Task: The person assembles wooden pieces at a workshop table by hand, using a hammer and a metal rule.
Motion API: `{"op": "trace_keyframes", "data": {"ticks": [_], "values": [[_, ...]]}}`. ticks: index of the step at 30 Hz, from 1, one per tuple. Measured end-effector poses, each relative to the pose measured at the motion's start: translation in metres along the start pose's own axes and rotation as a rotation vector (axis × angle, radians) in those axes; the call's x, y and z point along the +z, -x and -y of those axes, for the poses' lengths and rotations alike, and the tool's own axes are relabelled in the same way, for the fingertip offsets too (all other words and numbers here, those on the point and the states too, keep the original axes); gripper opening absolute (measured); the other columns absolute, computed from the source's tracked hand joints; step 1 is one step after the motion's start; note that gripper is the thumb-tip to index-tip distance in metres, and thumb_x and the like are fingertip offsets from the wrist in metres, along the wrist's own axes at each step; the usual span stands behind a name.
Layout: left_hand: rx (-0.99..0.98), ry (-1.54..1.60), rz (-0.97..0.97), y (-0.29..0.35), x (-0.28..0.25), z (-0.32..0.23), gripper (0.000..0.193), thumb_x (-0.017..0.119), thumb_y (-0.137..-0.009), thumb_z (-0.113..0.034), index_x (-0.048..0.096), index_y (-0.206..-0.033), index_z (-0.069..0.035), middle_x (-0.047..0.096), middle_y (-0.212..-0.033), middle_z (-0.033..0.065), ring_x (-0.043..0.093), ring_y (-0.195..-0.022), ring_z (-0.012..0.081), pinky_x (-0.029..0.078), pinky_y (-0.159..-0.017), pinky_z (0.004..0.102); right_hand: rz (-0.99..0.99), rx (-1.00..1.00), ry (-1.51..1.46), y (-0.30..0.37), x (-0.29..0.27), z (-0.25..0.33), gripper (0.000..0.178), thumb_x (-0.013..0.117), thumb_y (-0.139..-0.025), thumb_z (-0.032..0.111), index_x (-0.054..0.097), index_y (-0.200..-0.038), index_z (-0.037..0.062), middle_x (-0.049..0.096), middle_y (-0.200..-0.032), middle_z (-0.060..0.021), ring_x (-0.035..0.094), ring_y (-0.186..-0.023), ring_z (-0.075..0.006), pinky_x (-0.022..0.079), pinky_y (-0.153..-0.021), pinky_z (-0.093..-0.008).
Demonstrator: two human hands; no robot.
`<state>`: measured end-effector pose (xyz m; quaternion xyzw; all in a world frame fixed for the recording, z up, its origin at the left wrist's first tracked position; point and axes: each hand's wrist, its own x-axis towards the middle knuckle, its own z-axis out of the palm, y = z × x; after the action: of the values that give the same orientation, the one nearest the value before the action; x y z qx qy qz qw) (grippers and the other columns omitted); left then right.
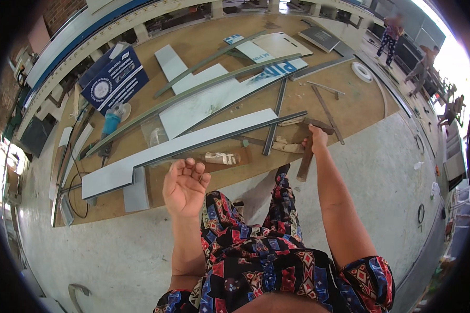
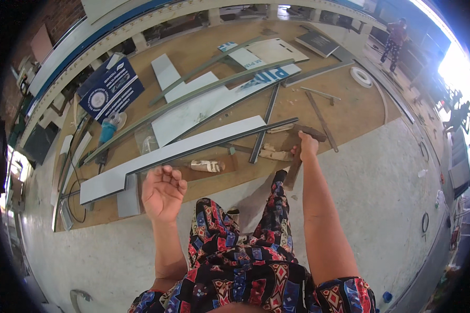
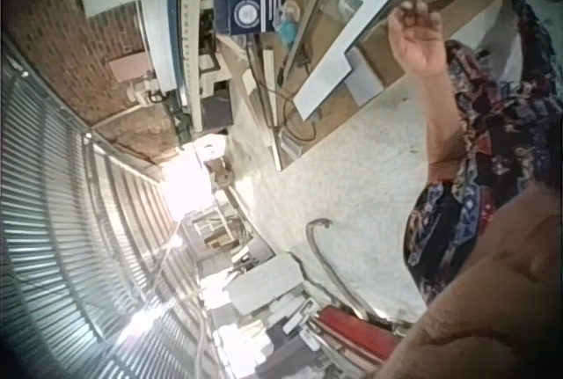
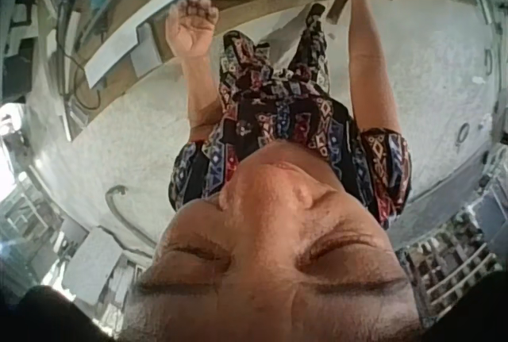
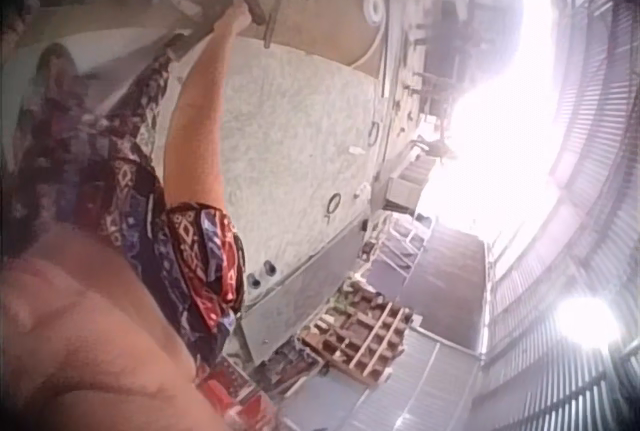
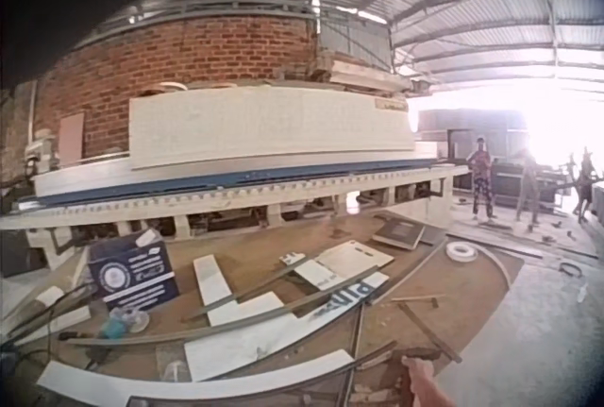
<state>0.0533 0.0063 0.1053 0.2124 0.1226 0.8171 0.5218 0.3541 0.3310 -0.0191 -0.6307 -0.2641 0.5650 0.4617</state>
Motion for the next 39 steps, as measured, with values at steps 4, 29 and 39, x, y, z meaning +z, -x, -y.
{"op": "trace_keyframes", "data": {"ticks": [4, 29, 39], "values": [[-0.117, 0.128, -0.386, 0.002, -0.026, -0.001, 0.014, 0.062, -0.091, -0.020, 0.062, -0.085, -0.007, 0.065, -0.094, 0.0067, 0.063, -0.091, 0.0245, 0.052, -0.076, 0.0409, 0.045, -0.026, -0.015, -0.006, -0.005, -0.001, 0.022, 0.070, -0.083, 0.023, 0.061, -0.092, 0.0052, 0.060, -0.076, -0.0114, 0.055, -0.052, -0.0246, 0.048, -0.044, -0.0409], [0.116, -2.267, -0.291, -0.010, -0.069, 0.053, 0.067, 0.076, -0.071, -0.034, 0.053, -0.133, -0.023, 0.038, -0.141, 0.0125, 0.028, -0.134, 0.0409, 0.024, -0.105, 0.0628, -0.001, 0.009, 0.009, -0.002, -0.003, 0.003, 0.023, 0.070, -0.083, 0.025, 0.061, -0.092, 0.0052, 0.061, -0.077, -0.0117, 0.055, -0.052, -0.0256, 0.048, -0.044, -0.0411], [0.014, -2.208, -0.226, -0.057, -0.081, 0.090, 0.056, 0.070, -0.079, -0.039, 0.055, -0.131, -0.022, 0.042, -0.139, 0.0125, 0.029, -0.135, 0.0394, 0.023, -0.108, 0.0629, 0.033, -0.006, -0.026, -0.004, -0.006, 0.000, 0.021, 0.068, -0.082, 0.023, 0.063, -0.092, 0.0050, 0.061, -0.077, -0.0115, 0.055, -0.051, -0.0251, 0.047, -0.042, -0.0416]]}}
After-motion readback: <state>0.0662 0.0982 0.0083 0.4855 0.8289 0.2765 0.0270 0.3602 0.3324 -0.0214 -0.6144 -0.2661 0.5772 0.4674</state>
